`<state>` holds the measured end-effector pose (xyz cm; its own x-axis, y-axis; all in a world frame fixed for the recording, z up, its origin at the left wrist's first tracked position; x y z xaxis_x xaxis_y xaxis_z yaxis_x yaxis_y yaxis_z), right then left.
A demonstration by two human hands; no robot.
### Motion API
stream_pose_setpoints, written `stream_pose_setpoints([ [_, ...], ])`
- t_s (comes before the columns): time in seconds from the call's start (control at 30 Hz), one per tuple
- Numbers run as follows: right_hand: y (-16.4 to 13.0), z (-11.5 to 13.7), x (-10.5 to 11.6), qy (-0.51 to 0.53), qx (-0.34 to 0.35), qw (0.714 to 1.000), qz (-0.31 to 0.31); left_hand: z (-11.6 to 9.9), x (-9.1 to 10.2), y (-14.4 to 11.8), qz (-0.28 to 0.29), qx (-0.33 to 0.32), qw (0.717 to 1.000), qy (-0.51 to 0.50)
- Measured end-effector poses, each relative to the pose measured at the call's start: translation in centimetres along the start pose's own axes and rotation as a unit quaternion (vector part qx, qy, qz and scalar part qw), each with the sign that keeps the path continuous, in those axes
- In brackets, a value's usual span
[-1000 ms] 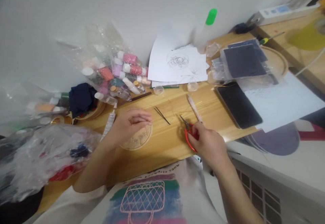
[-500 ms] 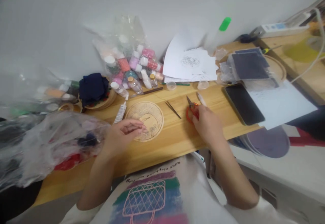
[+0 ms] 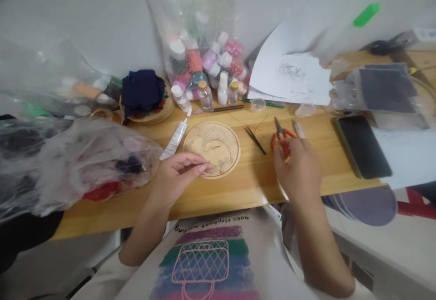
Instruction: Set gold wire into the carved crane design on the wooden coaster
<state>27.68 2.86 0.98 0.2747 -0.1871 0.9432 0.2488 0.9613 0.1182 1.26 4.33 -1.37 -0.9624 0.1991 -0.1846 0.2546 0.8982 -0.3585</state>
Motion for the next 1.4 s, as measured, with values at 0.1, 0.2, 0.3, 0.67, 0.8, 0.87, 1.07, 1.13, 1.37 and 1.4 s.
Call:
stream_pose_setpoints([
  [0.1, -1.5, 5.3, 0.6, 0.130, 0.118, 0.984, 0.035, 0.1, -0.5, -0.1, 0.014, 0.015, 0.999, -0.024],
  [0.2, -3.0, 10.8, 1.2, 0.259, 0.234, 0.932, 0.102, 0.0, -1.0, -0.3, 0.027, 0.023, 0.999, -0.017],
  [0.3, -3.5, 13.2, 1.3, 0.317, 0.255, 0.904, 0.128, -0.2, -1.3, -0.5, 0.031, 0.019, 0.999, -0.011],
  [0.67, -3.9, 12.3, 0.0, 0.400, 0.144, 0.900, 0.100, -0.9, -0.5, -0.7, -0.076, -0.040, 0.994, -0.072],
  [0.8, -4.1, 12.4, -0.8, 0.470, 0.088, 0.873, 0.101, -1.4, -0.8, -0.9, -0.100, -0.059, 0.992, -0.051],
  [0.87, -4.0, 12.2, -1.1, 0.493, 0.064, 0.862, 0.098, -1.8, -0.9, -1.1, -0.108, -0.077, 0.990, -0.048],
  [1.07, -3.8, 11.8, -1.8, 0.520, 0.027, 0.844, 0.129, -2.1, -0.4, -1.6, -0.133, -0.087, 0.987, -0.020],
  [1.13, -3.8, 11.7, -1.8, 0.523, 0.021, 0.842, 0.131, -1.9, -0.2, -1.7, -0.134, -0.077, 0.988, -0.012],
  [1.37, -3.9, 11.7, -2.1, 0.563, 0.000, 0.813, 0.151, -1.8, -0.1, -1.8, -0.126, -0.095, 0.987, -0.038],
  [1.4, -3.9, 11.7, -2.2, 0.570, -0.008, 0.806, 0.158, -1.8, -0.1, -1.8, -0.123, -0.096, 0.987, -0.038],
])
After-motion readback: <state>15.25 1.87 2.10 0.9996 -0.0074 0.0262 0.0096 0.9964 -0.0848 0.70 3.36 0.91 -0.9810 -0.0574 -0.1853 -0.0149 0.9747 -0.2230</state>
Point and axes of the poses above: each hand's wrist, its own y-axis towards the middle knuckle, its own x-axis out of the back of the hand, z = x × y, the point moved 9 cm from there along y, towards the middle knuckle, and after that the axes turned 4 degrees about x, right-handed, at the moved point
